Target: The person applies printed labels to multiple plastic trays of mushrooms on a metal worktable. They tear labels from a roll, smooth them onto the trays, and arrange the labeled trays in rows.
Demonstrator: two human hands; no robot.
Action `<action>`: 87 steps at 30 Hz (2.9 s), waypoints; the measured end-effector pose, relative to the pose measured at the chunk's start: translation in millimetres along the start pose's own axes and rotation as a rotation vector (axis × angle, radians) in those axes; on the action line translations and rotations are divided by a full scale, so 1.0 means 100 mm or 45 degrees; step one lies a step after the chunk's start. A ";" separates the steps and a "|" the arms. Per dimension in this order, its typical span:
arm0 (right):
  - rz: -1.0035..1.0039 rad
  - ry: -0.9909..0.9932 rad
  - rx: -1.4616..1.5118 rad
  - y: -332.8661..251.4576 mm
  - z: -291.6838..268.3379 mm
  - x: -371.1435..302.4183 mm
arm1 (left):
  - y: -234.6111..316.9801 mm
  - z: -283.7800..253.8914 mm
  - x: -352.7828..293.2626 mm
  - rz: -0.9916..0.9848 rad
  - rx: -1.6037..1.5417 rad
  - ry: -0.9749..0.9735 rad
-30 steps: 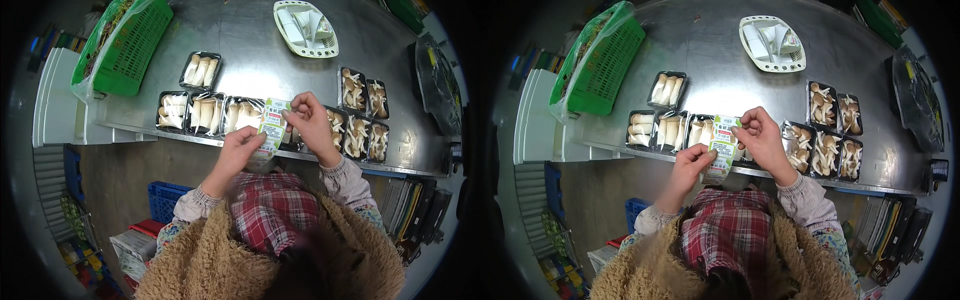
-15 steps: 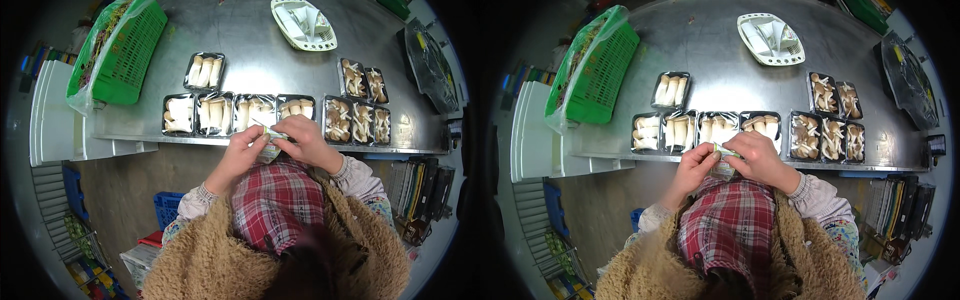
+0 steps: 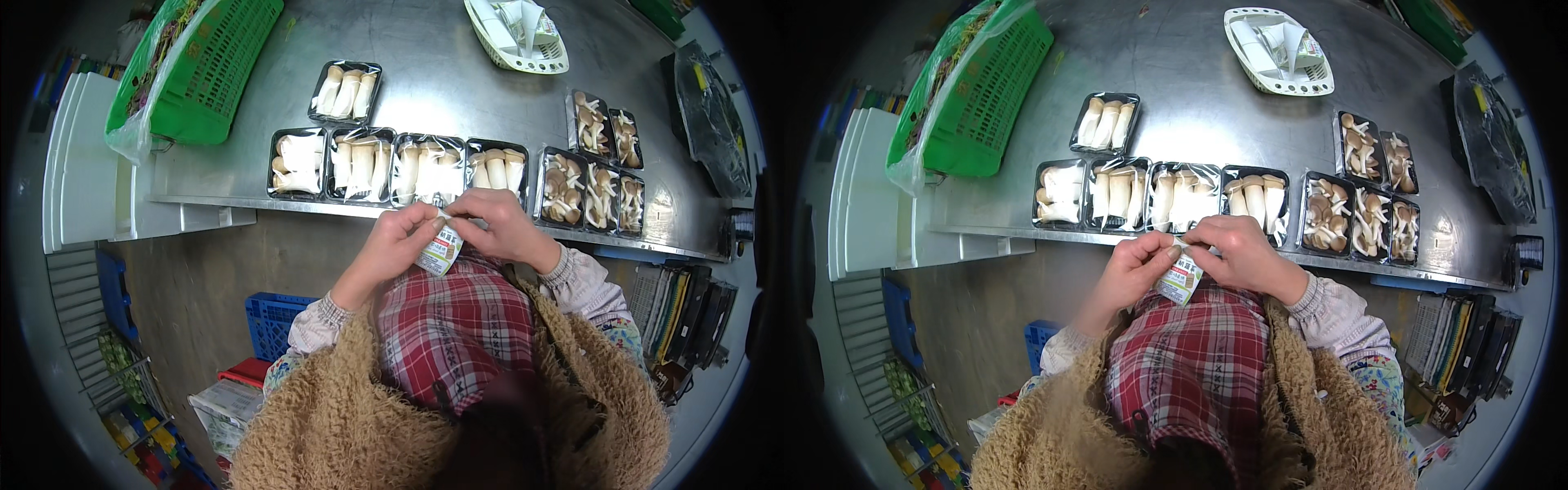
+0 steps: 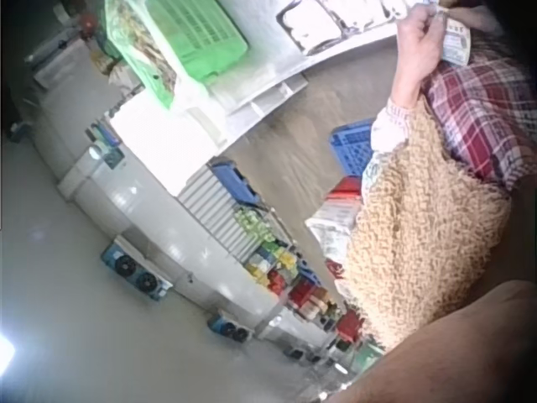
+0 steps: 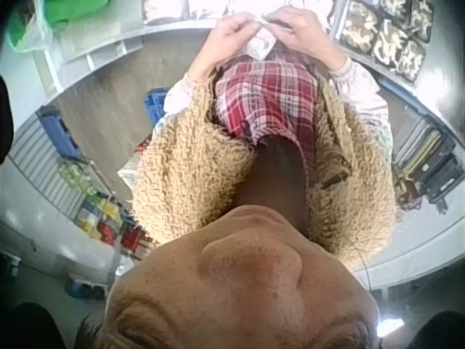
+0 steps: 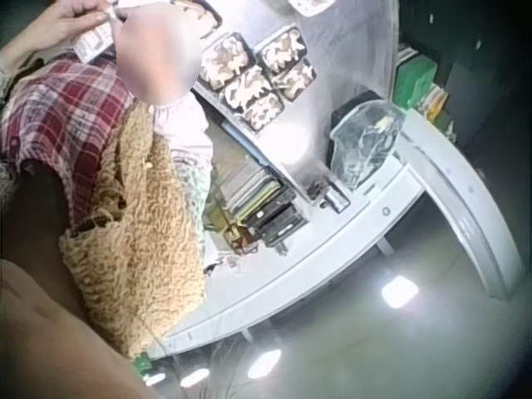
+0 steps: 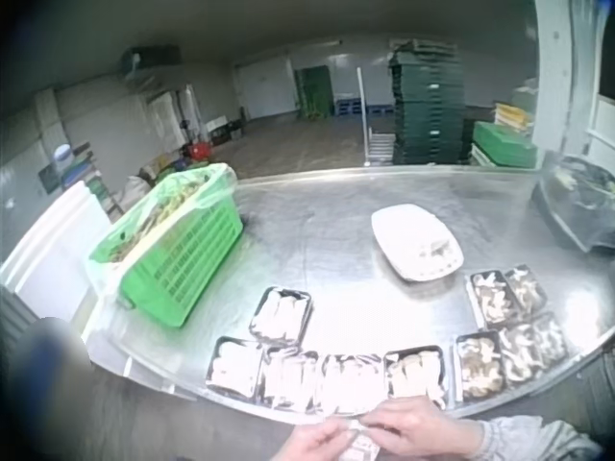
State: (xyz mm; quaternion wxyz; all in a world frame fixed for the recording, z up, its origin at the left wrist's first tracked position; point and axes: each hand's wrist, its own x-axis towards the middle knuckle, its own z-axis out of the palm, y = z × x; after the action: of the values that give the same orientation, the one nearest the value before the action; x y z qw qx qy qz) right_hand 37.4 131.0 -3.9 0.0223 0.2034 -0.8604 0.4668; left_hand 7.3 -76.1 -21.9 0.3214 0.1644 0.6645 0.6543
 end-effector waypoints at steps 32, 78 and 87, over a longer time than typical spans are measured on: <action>0.161 -0.480 0.284 -0.15 0.17 0.36 | -0.71 -0.04 -0.09 -0.235 -0.219 0.461; 0.185 -0.413 0.314 -0.15 0.73 0.50 | -0.51 -0.21 -0.73 0.153 -0.197 0.684; -0.090 -0.278 0.133 -0.17 0.96 0.74 | -0.47 -0.24 -0.93 -0.042 -0.477 0.906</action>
State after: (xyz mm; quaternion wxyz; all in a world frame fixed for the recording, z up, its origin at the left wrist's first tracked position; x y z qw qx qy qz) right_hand -9.8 20.2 -28.0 -0.0656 0.2841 -0.8244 0.4851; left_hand 70.2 -158.7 -49.5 0.1060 -0.1445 0.6061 0.7749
